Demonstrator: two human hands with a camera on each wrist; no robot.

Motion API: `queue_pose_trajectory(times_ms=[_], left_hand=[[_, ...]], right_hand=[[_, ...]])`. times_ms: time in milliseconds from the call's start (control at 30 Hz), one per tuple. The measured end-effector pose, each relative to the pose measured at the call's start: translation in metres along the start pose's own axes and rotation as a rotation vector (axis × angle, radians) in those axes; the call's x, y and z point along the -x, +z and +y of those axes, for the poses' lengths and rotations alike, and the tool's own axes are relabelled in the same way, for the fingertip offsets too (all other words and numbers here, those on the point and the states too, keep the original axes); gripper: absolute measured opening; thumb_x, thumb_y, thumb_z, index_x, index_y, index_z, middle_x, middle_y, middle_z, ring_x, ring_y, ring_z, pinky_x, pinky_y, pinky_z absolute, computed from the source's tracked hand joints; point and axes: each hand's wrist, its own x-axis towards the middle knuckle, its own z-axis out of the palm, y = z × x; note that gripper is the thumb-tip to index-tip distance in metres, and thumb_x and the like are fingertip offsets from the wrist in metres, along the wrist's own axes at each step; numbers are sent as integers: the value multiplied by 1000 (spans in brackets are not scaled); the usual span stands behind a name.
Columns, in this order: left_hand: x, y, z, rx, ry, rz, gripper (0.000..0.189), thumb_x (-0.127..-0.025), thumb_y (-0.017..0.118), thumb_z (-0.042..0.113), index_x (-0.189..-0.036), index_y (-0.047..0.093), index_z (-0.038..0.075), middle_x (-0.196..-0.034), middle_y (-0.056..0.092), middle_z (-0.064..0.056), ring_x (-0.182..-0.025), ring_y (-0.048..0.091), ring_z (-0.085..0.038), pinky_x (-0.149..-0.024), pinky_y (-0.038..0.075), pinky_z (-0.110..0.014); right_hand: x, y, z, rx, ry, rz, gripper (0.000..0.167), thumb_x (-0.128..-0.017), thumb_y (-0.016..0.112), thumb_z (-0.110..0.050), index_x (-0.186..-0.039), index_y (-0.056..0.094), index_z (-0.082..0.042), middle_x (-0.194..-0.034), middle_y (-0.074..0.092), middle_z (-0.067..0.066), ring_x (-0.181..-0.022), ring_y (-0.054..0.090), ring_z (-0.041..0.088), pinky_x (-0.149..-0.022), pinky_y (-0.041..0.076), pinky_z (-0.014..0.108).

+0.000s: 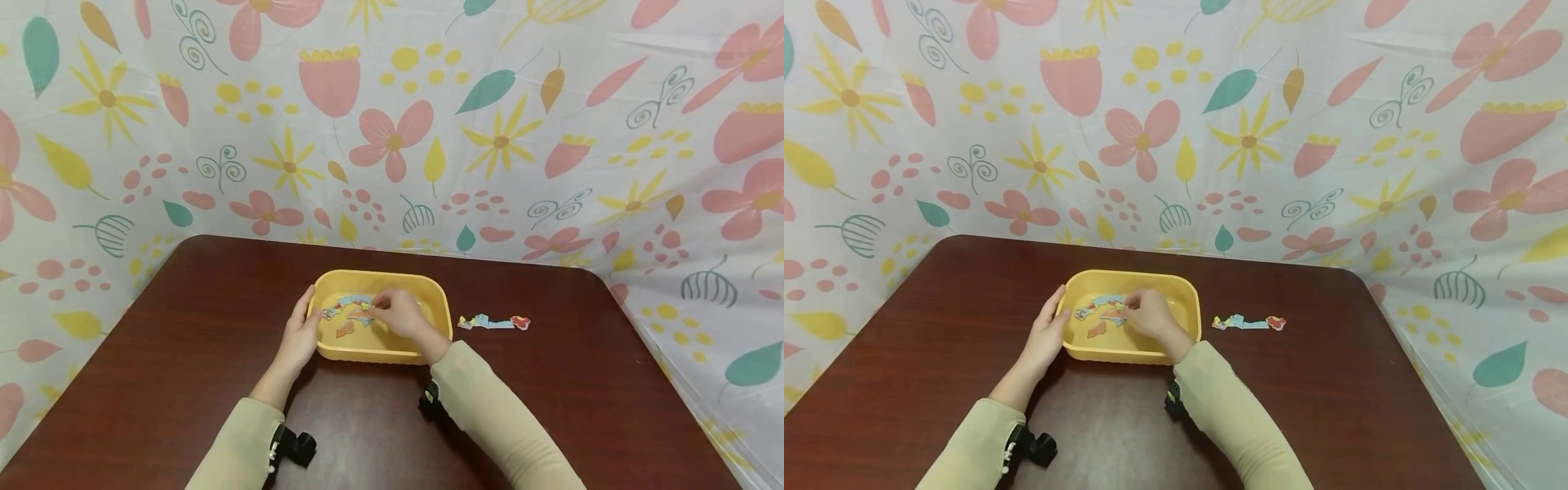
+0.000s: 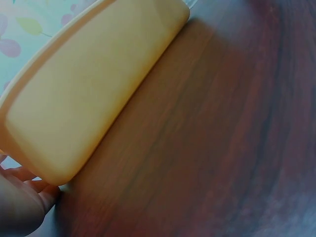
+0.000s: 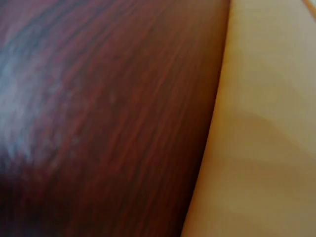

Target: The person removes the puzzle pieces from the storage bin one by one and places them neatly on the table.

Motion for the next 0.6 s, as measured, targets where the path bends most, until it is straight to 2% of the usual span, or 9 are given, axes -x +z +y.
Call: queue_pose_trajectory(times_ms=[100,333,600], left_hand=[[0,0,0,-6,8,3,54,-101,38,14,-152,21,17,-158,17,-6,-138,29,-30,-107,35,-49],[0,0,-1,0,11,3,54,-101,38,13,-152,21,17,-157,18,-9,-134,36,-33,-104,38,-50],[0,0,-1,9,9,5,54,-101,39,13,-152,21,18,-157,18,-7,-135,34,-31,-105,37,-48]], right_hand=[[-2,3,1,35,11,-31,21,-88,66,-16,-101,70,-1,-94,67,10,-83,61,20,-68,50,29],[-5,8,1,122,24,-99,25,-89,67,-20,-105,68,-2,-100,65,10,-81,58,19,-69,49,31],[-5,11,-1,261,-84,-111,20,-90,65,-18,-102,69,-2,-102,65,11,-93,59,23,-82,50,37]])
